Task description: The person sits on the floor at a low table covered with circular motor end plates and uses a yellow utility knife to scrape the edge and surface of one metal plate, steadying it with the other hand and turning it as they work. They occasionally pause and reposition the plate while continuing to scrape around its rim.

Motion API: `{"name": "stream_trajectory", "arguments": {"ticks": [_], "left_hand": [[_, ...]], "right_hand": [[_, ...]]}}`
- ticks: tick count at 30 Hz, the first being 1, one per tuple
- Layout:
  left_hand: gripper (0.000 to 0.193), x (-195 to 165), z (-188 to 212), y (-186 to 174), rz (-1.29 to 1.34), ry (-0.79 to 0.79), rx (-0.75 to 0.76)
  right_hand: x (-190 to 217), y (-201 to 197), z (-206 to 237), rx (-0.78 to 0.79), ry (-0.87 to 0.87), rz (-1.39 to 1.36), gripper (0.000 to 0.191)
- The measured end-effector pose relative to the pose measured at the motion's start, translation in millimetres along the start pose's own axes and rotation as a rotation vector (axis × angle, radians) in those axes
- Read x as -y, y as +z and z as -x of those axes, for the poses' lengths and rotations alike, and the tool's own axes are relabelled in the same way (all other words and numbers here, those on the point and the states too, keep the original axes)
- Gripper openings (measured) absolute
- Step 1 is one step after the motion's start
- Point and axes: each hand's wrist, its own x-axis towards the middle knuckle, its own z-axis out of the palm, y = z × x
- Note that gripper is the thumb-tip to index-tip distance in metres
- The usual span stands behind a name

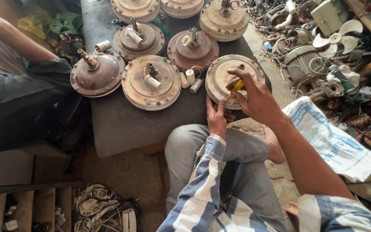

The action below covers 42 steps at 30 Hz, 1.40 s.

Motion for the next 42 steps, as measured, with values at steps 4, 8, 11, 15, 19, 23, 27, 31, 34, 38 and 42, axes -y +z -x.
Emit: {"name": "stream_trajectory", "arguments": {"ticks": [4,8,11,15,19,23,27,31,34,38,42], "left_hand": [[0.081,1,1,0,0.005,0.01,0.008],[0.081,5,0,-1,0.015,0.001,-0.001],[0.081,7,-1,-2,0.039,0.012,0.008],[0.078,6,-4,-1,-0.019,0.024,0.001],[0.077,10,-2,-3,0.05,0.03,0.016],[0.076,12,-4,-4,0.017,0.027,0.008],[0.077,11,-3,-5,0.035,0.021,0.022],[0.078,14,-4,-4,0.046,0.039,0.014],[0.079,16,-5,-3,0.038,0.036,0.021],[0.08,14,-5,-3,0.065,0.063,0.031],[0.079,12,-3,-2,0.049,0.044,0.022]], "right_hand": [[1,-1,0,0.008,-0.011,0.013,0.063],[-2,-1,-1,-0.011,-0.029,0.052,0.06],[-2,3,-3,-0.053,0.035,0.211,0.055],[-1,10,-5,-0.137,-0.046,0.375,0.053],[-6,7,1,-0.104,-0.158,0.068,0.055],[-14,2,-1,-0.064,-0.017,0.073,0.054],[-12,8,2,-0.155,0.031,0.286,0.053],[-9,7,7,-0.124,-0.127,0.045,0.053],[-8,3,5,-0.031,-0.065,0.027,0.056],[-3,6,-4,-0.1,0.074,0.251,0.058],[2,8,-4,-0.086,0.004,0.213,0.054]]}}
